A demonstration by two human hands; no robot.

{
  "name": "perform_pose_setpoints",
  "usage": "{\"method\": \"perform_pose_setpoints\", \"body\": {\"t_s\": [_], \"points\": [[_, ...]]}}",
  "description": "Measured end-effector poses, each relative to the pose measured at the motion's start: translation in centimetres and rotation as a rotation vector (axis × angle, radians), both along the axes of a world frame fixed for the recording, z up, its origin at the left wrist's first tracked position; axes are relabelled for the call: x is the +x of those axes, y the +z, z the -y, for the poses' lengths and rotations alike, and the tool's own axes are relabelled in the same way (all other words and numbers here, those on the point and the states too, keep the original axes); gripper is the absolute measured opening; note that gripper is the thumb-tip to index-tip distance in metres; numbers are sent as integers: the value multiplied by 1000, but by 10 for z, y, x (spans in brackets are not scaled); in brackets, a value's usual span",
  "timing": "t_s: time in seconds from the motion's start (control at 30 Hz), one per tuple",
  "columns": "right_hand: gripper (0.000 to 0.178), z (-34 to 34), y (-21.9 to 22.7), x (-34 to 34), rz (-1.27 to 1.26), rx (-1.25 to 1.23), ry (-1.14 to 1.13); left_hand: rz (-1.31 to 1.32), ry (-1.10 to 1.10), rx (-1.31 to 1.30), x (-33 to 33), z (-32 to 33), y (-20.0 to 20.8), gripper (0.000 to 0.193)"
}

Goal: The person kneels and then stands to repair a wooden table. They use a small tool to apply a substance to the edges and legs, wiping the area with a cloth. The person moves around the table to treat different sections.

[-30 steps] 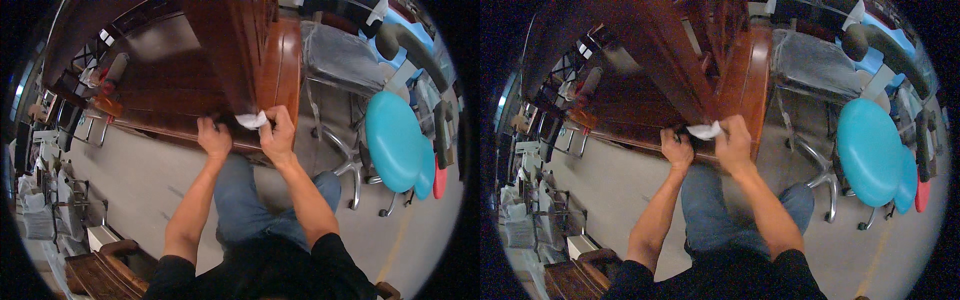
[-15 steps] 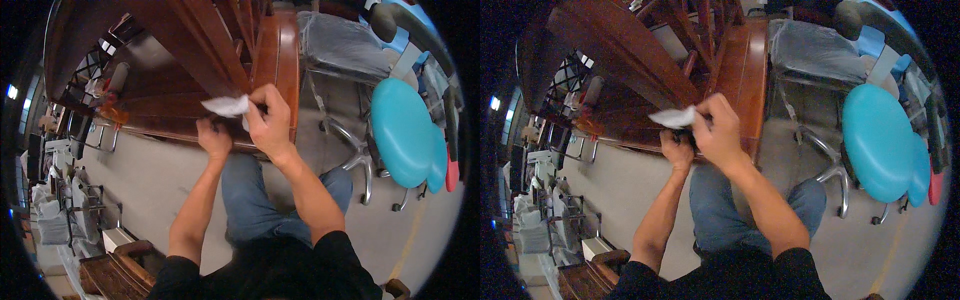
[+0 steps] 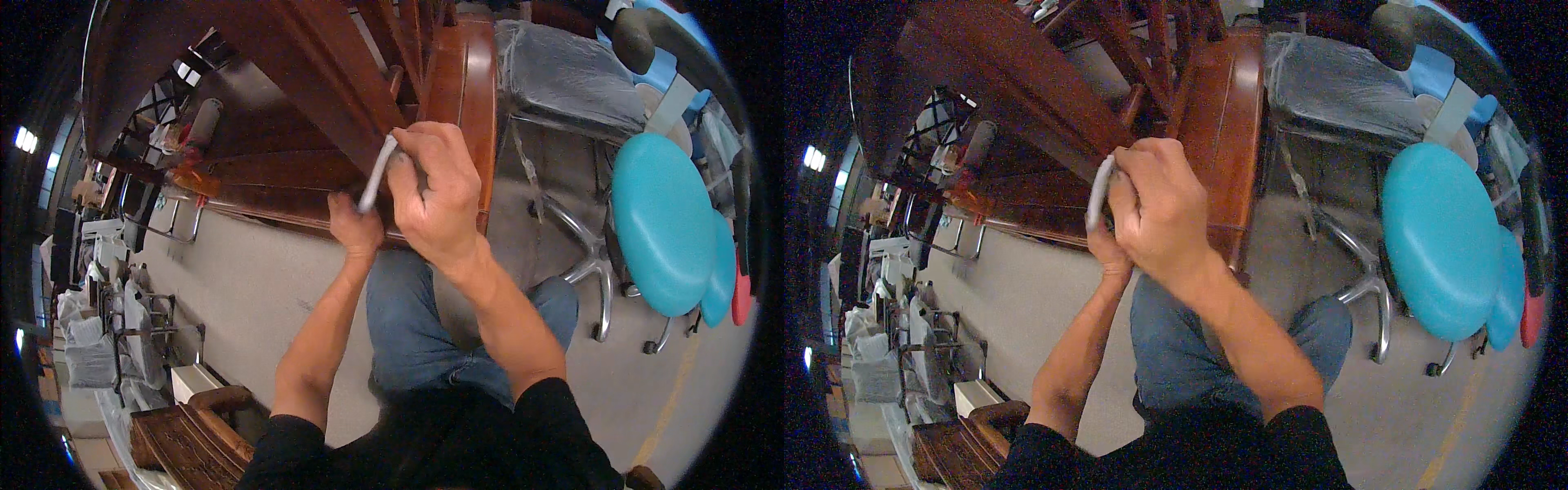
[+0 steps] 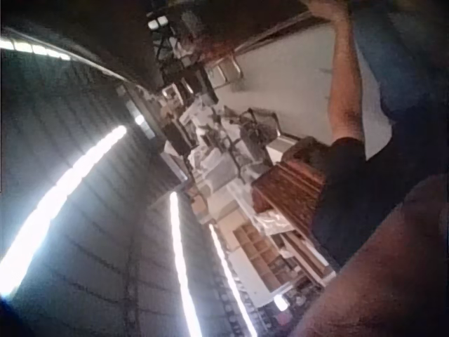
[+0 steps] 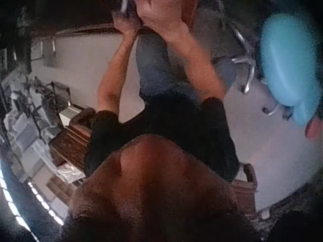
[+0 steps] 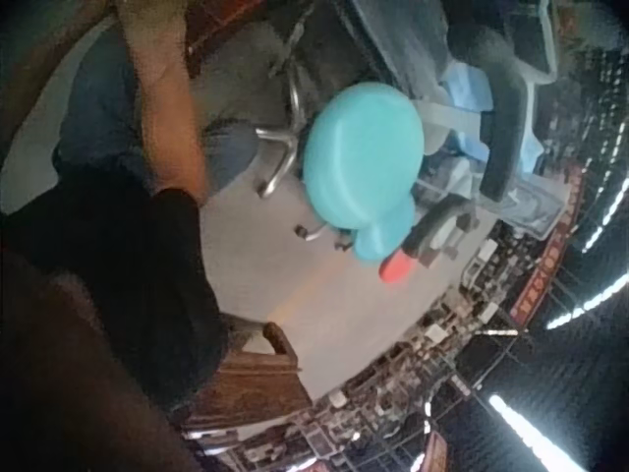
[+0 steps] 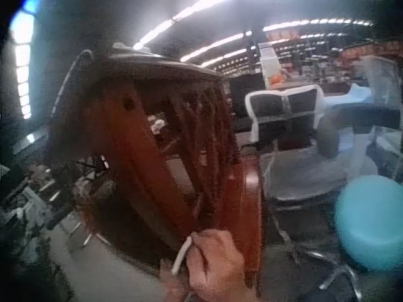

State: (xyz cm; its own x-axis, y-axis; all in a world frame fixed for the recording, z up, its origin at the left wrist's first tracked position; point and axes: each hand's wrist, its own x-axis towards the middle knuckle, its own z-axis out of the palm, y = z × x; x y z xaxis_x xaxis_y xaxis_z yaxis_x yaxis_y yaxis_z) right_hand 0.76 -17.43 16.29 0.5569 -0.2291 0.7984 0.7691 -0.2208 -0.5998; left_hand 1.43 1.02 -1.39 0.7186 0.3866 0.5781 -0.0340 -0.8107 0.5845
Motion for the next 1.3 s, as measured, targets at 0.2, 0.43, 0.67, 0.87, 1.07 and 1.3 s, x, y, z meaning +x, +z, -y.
{"method": "perform_pose_setpoints", "body": {"t_s": [0.2, 0.43, 0.67, 0.87, 1.07, 1.3], "points": [[24, -12, 9, -12, -176, 126, -10, -25, 73, 49, -8, 21, 21, 24], [22, -17, -5, -9, -177, 218, 19, 48, -71, -74, -3, 0, 9, 27], [16, -6, 7, -16, -288, 260, 169, 40, 0, -12, -10, 9, 17, 27], [15, -1, -3, 4, -237, 216, 175, 48, 46, 103, -9, 11, 19, 25], [16, -3, 4, -5, -155, 205, 226, 40, 27, 36, -9, 8, 16, 26], [13, -13, 4, -6, -237, 222, 114, 65, 18, 49, -11, 10, 20, 31]]}}
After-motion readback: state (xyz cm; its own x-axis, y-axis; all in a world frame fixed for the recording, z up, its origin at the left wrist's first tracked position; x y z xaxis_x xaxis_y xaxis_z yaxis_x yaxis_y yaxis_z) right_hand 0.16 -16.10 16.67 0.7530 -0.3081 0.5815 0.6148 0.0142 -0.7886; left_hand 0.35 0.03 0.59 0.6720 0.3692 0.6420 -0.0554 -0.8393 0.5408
